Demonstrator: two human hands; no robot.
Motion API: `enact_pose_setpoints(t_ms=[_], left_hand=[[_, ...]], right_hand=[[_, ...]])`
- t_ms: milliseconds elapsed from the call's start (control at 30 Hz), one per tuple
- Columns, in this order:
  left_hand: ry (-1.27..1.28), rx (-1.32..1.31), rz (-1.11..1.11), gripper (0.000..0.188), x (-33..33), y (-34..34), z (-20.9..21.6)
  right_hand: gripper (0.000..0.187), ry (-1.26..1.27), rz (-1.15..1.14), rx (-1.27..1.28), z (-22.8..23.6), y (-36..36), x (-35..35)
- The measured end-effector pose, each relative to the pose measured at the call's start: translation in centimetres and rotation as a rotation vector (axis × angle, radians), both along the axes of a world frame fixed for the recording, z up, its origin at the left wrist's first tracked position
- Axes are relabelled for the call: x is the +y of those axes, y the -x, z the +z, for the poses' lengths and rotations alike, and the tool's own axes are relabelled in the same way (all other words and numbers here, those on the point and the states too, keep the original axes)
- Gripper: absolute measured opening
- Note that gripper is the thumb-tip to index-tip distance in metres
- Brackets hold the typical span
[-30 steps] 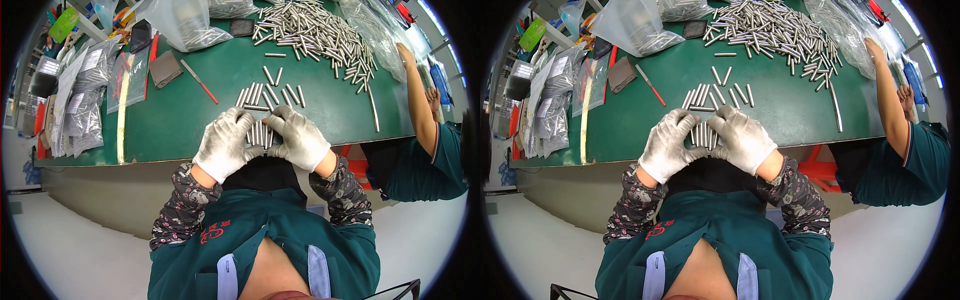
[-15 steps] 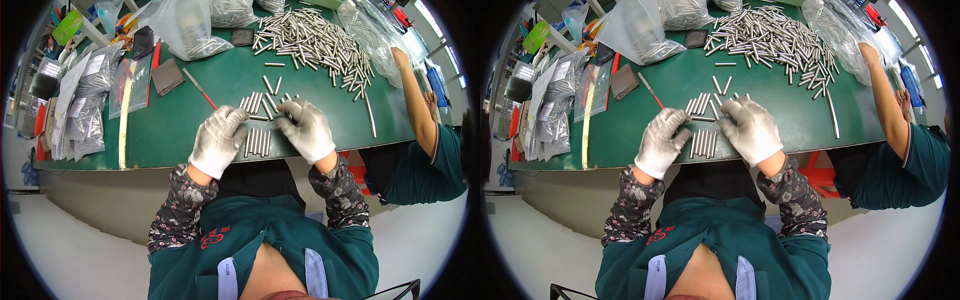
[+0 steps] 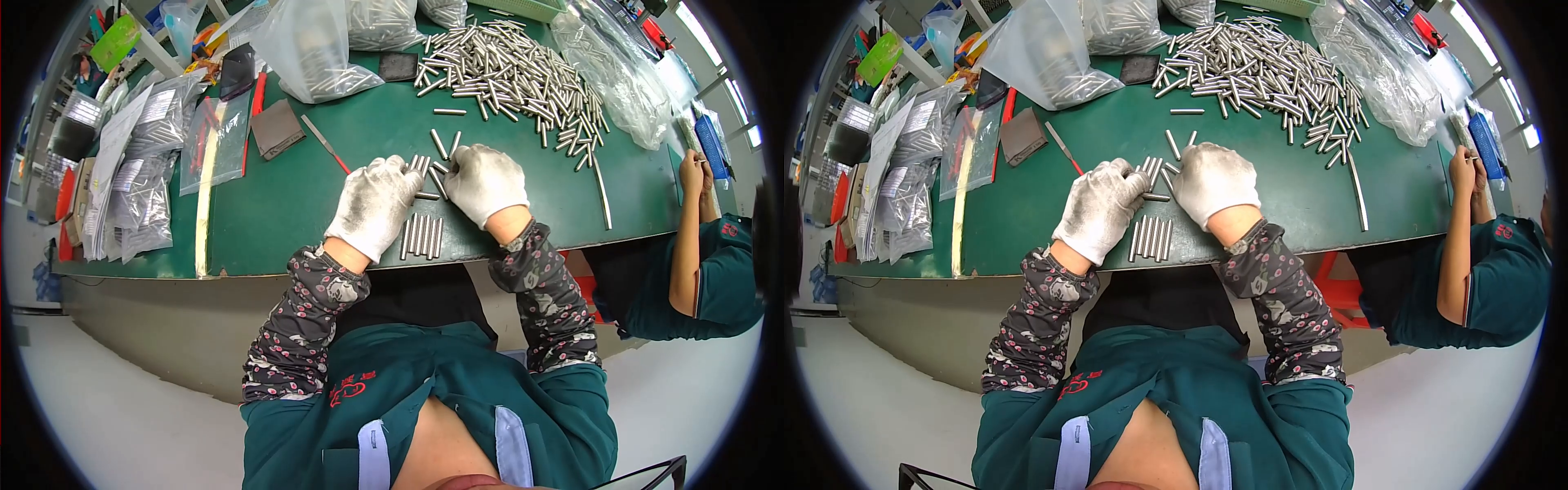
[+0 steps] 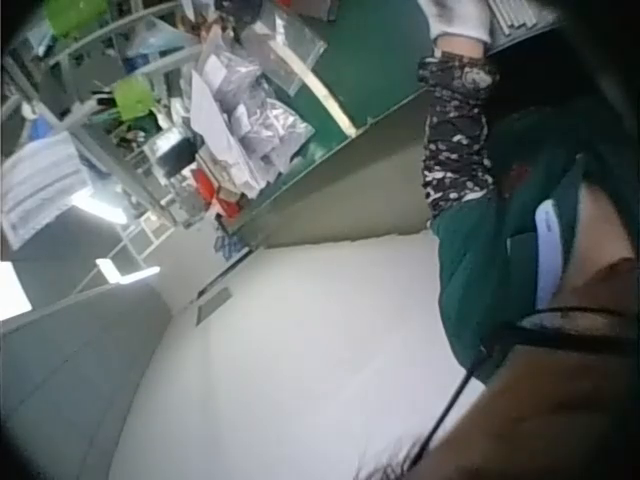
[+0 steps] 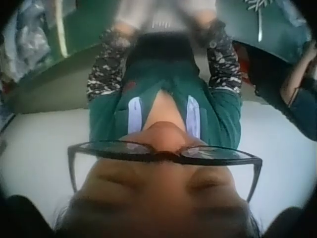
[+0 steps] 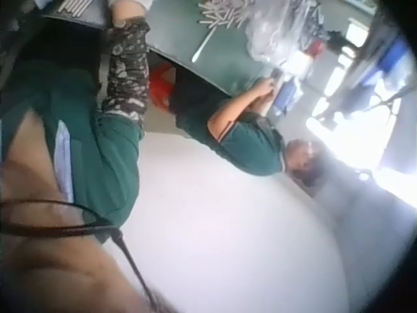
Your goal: Organizing small metal rods into aligned bundles using a rectangular jig on a factory workbench.
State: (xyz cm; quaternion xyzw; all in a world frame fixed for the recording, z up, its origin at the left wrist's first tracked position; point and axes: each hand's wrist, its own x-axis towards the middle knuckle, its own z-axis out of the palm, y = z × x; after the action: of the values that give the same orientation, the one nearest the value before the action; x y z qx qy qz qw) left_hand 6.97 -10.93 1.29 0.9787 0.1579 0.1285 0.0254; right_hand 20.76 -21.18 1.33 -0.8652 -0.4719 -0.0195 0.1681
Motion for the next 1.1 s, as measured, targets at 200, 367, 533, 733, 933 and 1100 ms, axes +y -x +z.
enact_pose_setpoints(t_ms=[200, 367, 533, 733, 933, 1100], left_hand=[[0.072, -0.054, -0.022, 0.015, 0.4, 0.6, -0.2], [0.283, -0.357, -0.083, 0.026, 0.3, 0.0, 0.6], [0.668, -0.340, -0.206, 0.026, 0.2, -1.2, 0.0], [0.808, -0.181, -0.122, 0.022, -0.3, -2.5, 0.2], [0.810, -0.190, -0.131, 0.021, -0.6, -2.9, -0.6], [0.848, -0.174, -0.129, 0.022, -0.7, -2.8, -0.7]], right_hand=[[0.015, -0.120, 0.062, 0.013, 0.2, -1.4, -1.5], [0.011, -0.210, 0.127, 0.224, 0.8, -0.8, -2.8], [0.016, -0.191, 0.203, 0.549, 1.0, -0.9, -3.6], [0.020, -0.256, 0.161, 0.609, -0.4, -1.6, -5.5], [0.019, -0.322, 0.147, 0.608, -1.5, -1.3, -6.3], [0.018, -0.354, 0.140, 0.592, -2.1, -1.1, -6.3]])
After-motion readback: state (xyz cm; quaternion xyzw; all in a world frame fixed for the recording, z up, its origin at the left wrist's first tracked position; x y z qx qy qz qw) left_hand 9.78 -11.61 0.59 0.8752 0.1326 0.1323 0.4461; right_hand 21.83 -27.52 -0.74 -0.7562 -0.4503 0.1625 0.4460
